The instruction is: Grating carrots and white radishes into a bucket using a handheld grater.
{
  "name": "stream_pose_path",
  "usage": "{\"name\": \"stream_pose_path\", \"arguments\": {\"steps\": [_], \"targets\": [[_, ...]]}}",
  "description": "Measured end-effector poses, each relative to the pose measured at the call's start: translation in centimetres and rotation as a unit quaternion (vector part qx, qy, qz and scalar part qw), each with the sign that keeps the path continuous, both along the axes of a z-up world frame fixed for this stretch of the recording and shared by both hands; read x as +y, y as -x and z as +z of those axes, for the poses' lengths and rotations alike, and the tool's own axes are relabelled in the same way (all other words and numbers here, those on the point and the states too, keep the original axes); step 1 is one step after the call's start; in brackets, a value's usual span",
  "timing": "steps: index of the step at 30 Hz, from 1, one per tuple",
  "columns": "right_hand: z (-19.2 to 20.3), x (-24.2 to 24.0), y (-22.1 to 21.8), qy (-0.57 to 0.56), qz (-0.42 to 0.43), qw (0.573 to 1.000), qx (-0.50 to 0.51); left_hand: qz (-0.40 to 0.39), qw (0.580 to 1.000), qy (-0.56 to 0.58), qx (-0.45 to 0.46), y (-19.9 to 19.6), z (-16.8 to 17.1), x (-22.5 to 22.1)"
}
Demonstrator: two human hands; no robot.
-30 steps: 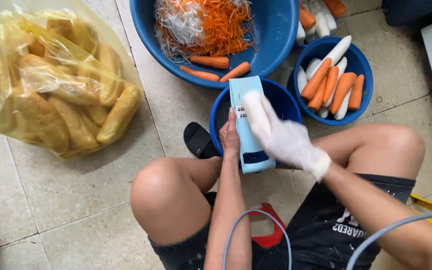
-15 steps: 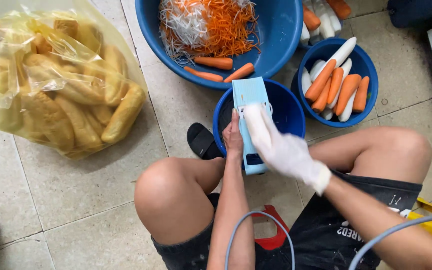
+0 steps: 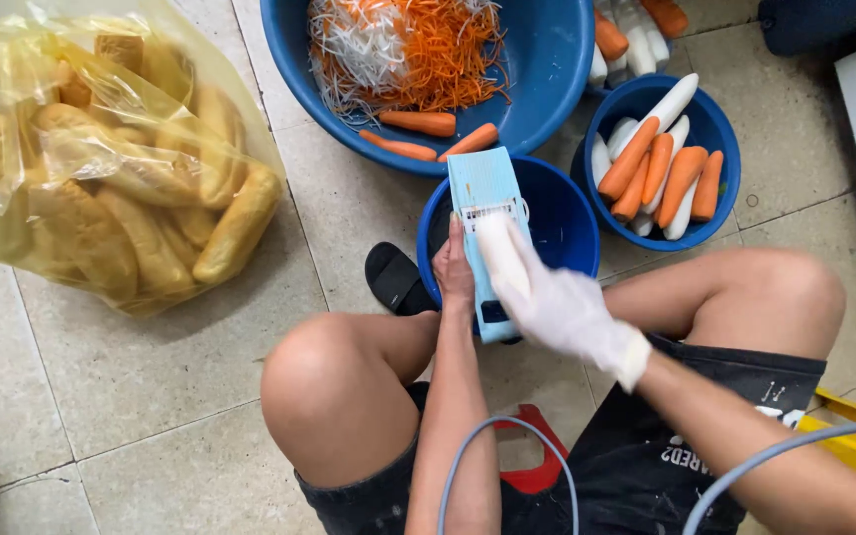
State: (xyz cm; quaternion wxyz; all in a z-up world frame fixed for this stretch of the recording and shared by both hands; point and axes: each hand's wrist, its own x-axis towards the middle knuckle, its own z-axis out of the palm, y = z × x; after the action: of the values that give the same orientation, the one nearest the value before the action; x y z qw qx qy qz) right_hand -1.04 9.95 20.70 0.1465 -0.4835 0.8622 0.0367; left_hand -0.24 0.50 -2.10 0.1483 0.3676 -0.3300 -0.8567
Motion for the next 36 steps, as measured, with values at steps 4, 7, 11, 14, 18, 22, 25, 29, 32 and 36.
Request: {"name": "stream_pose_path", "arguments": {"steps": [4,7,11,14,18,22,25,29,32,36], "targets": [[-3.1,-1.5,1.2,0.001,-0.025,0.999,-0.032,-0.001,1.0,-0.014,0.002,-0.5,2.5,-0.5],[-6.7,-6.1,7.6,-0.001,-0.225,0.973,-0.046,-0.016,1.0,-0.021,-0.012,-0.6,2.0,-0.8],[-4.1,-7.3,10.3,0.016,-0.167,0.985,-0.027,-0.016,1.0,-0.005,-0.023,-0.4,1.7,-0.5],[-0.6,-2.7,2.6,-0.067,-0.092,0.992,-0.046,-0.006,1.0,-0.024,-0.01,-0.5,2.2,-0.5],[-3.1,0.7,-0.7,-0.025,-0.151,0.98,-0.129,-0.012,1.0,-0.019,-0.009,-0.5,2.5,-0.6],[-4.5,-8.5,8.9,-0.048,-0.268,0.958,-0.094,-0.054,0.996,0.026,-0.07,-0.9,1.8,-1.2],[-4.4,-8.4,12.5,-0.021,-0.247,0.967,-0.059,-0.018,1.0,0.008,-0.008,0.0,1.5,-0.5],[-1.5,-2.1,2.9,-0.03,-0.182,0.98,-0.08,-0.015,1.0,0.011,-0.021,-0.3,1.5,-0.5],[-3.3,0.5,0.2,-0.074,-0.141,0.984,-0.078,-0.01,1.0,-0.008,0.003,-0.1,1.2,-0.2],[-5.6,-6.8,7.4,-0.033,-0.22,0.974,-0.05,-0.005,0.999,-0.021,-0.03,-0.4,1.3,-0.7]]}}
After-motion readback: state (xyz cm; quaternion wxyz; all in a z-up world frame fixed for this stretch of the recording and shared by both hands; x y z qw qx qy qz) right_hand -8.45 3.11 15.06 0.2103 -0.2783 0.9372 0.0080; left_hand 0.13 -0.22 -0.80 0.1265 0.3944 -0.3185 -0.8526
